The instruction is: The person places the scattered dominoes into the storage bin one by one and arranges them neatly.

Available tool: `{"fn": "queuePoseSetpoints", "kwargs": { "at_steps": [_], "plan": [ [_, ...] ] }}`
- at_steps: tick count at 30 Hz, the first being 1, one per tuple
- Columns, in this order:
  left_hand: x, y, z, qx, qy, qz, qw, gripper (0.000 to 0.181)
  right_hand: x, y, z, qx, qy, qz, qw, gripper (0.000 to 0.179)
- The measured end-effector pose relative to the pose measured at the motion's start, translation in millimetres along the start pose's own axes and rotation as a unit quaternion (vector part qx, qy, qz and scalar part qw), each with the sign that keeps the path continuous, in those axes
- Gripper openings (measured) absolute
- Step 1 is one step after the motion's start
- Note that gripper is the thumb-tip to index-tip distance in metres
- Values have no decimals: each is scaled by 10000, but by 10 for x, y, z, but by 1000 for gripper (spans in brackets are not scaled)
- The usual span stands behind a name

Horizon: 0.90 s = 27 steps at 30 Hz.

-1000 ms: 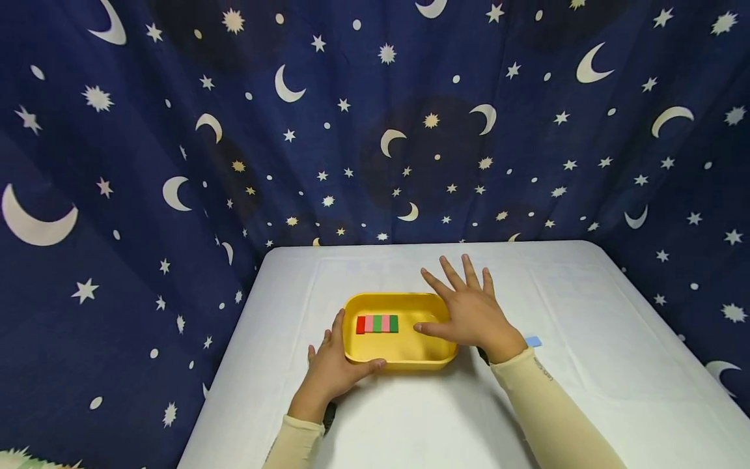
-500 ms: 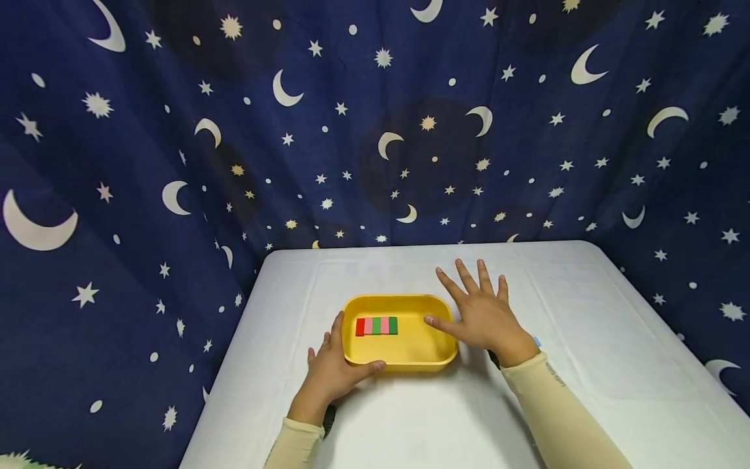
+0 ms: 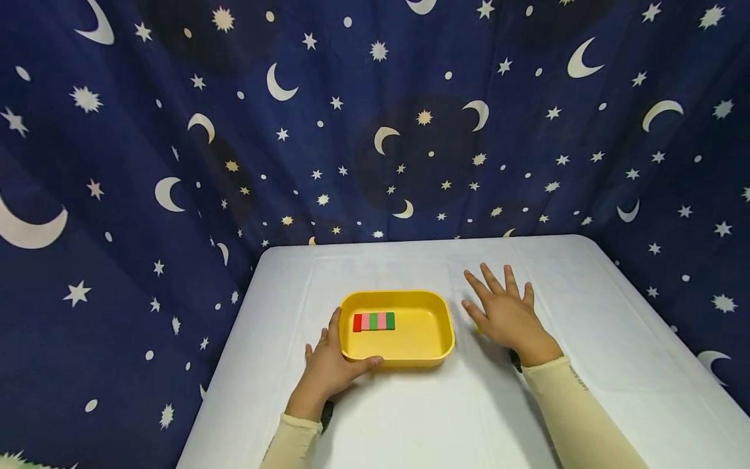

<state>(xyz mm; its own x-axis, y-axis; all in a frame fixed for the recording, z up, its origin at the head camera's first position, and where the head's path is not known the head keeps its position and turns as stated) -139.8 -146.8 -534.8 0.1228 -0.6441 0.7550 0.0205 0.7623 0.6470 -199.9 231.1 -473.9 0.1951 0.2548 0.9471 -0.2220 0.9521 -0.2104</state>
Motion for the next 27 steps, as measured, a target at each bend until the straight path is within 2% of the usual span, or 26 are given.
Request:
{"fn": "queuePoseSetpoints", "kwargs": {
  "at_steps": [3,10,15,23,27],
  "plan": [
    [6,11,16,-21,10,24,10000,147,-32,105,-49,-40,-61,-6,10000,66],
    [2,17,8,38,-17,19,10000,148,-142,234,-164,-162,-374,176,9990,81],
    [-14,14,-8,52,-13,-4,10000,148,-252,269,-234,-143,-471,211,9986,84],
    [-10,9,-15,33,27,-48,10000,147,-326,239,-248,-26,-352,94,9993,72],
    [-10,-1,-8,20,13,-29,10000,147,-336,242,-275,-93,-388,49,9992,69]
  ]
}}
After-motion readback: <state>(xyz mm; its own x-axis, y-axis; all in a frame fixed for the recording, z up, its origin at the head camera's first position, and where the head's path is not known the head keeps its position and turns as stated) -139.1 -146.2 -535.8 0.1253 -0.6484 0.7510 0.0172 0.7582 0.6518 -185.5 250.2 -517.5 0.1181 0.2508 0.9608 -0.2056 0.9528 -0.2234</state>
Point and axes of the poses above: each hand's wrist, its own z-axis towards the middle knuckle, its own x-axis out of the back of the hand, y = z × x, the point moved 2 cm from there along z, towards the middle knuckle, and after that the axes turned 8 degrees about y, right-handed, at the moved point
